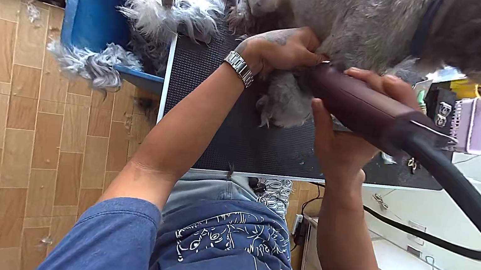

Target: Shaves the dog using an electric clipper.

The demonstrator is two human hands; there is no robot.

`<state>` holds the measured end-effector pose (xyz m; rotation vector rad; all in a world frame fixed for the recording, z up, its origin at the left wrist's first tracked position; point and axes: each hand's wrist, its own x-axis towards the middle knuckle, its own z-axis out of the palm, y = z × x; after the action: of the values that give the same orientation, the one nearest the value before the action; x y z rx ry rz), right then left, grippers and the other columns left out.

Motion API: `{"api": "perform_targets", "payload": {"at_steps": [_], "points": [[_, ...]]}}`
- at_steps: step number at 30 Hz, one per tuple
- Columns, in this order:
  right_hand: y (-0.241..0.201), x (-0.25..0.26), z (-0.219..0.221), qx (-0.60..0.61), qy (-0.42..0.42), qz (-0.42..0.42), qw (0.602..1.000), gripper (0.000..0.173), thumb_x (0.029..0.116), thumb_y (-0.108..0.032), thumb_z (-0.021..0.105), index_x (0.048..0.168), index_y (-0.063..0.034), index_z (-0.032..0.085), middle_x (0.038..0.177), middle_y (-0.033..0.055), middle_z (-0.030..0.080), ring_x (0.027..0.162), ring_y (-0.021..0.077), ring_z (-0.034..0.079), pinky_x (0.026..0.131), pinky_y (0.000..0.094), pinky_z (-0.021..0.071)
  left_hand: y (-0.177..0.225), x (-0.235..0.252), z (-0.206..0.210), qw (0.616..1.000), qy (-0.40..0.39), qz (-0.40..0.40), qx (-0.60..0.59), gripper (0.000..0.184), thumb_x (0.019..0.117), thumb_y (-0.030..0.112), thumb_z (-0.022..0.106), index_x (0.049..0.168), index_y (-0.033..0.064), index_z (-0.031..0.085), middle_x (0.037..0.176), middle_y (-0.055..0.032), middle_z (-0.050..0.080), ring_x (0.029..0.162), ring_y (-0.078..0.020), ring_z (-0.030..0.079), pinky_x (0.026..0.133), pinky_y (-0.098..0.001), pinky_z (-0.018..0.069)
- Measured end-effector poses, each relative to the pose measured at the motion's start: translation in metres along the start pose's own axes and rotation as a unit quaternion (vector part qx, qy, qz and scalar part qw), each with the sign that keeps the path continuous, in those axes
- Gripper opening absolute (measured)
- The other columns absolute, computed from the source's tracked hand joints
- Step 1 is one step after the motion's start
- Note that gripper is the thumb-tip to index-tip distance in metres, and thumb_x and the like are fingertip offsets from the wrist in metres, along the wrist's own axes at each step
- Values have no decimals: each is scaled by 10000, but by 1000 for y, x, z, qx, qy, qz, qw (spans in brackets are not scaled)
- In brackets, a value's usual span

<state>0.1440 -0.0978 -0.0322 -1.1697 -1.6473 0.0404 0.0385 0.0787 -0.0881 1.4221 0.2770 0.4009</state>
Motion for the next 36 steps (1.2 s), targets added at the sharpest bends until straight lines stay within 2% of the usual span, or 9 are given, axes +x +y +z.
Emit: {"api": "perform_targets", "payload": {"at_steps": [6, 10, 13, 17, 22, 27, 29, 31, 36], "points": [[-17, -7, -5, -182, -133, 99, 969, 636, 904, -195, 787, 1385, 58, 457, 1262, 148, 662, 1223, 190, 633, 1042, 399, 518, 14, -4, 3, 999, 8, -35, 29, 250, 1014, 221, 615, 798, 97, 634, 693, 31, 634, 617, -46, 609, 605, -257, 525], [-22, 2, -25, -104, -43, 72, 991, 688, 898, -137, 791, 1405, 42, 361, 1269, 70, 660, 1210, 156, 650, 1042, 389, 560, 22, -4, 4, 997, 12, -27, 65, 270, 1011, 225, 618, 766, 113, 612, 670, 51, 594, 601, -32, 572, 595, -244, 488], [-16, 7, -18, -56, 28, -1, 998, 658, 858, -105, 813, 1351, 70, 414, 1240, 100, 661, 1202, 173, 638, 1070, 408, 521, 25, -3, 5, 997, 16, -40, 56, 250, 1020, 209, 607, 793, 106, 627, 699, 44, 633, 635, -33, 613, 627, -240, 522], [-5, -6, 6, -95, 1, 15, 995, 576, 832, -137, 845, 1260, 100, 542, 1178, 177, 680, 1143, 204, 664, 1017, 387, 546, 31, 0, 11, 995, 27, -60, 74, 277, 1006, 233, 630, 756, 117, 599, 659, 44, 604, 585, -41, 579, 581, -246, 492], [-23, -27, 1, -154, -115, 135, 972, 660, 885, -219, 803, 1364, 70, 454, 1115, 158, 697, 1046, 203, 710, 888, 401, 598, 35, -3, 15, 996, 30, -65, 53, 239, 1007, 241, 638, 819, 93, 632, 707, 22, 648, 626, -53, 626, 619, -253, 533], [-33, -9, -21, -41, 3, 39, 998, 710, 894, -115, 782, 1420, 49, 335, 1243, 73, 658, 1190, 152, 647, 1061, 395, 535, 39, -5, 14, 992, 44, -61, 101, 265, 1010, 274, 633, 802, 111, 621, 707, 42, 614, 636, -40, 595, 632, -255, 507], [-22, 3, -20, -26, 24, -6, 999, 738, 855, -94, 807, 1400, 141, 369, 1229, 180, 660, 1188, 221, 644, 1083, 441, 503, 40, -4, 16, 991, 43, -56, 112, 284, 1020, 264, 609, 777, 118, 599, 687, 42, 603, 625, -43, 591, 617, -263, 503], [-18, 6, -18, -75, -38, 3, 996, 753, 859, -144, 807, 1398, 170, 387, 1220, 230, 664, 1178, 235, 656, 1070, 433, 510, 44, -5, 20, 990, 37, -58, 121, 304, 1015, 282, 620, 755, 127, 587, 670, 48, 602, 609, -41, 593, 604, -260, 506], [-24, -5, -23, -136, -208, 89, 965, 783, 888, -226, 757, 1533, 6, 380, 1209, 166, 695, 1060, 229, 703, 883, 437, 582, 50, -9, 27, 986, 43, -74, 142, 287, 960, 320, 702, 789, 125, 579, 680, 48, 608, 612, -35, 599, 592, -239, 506]]}}
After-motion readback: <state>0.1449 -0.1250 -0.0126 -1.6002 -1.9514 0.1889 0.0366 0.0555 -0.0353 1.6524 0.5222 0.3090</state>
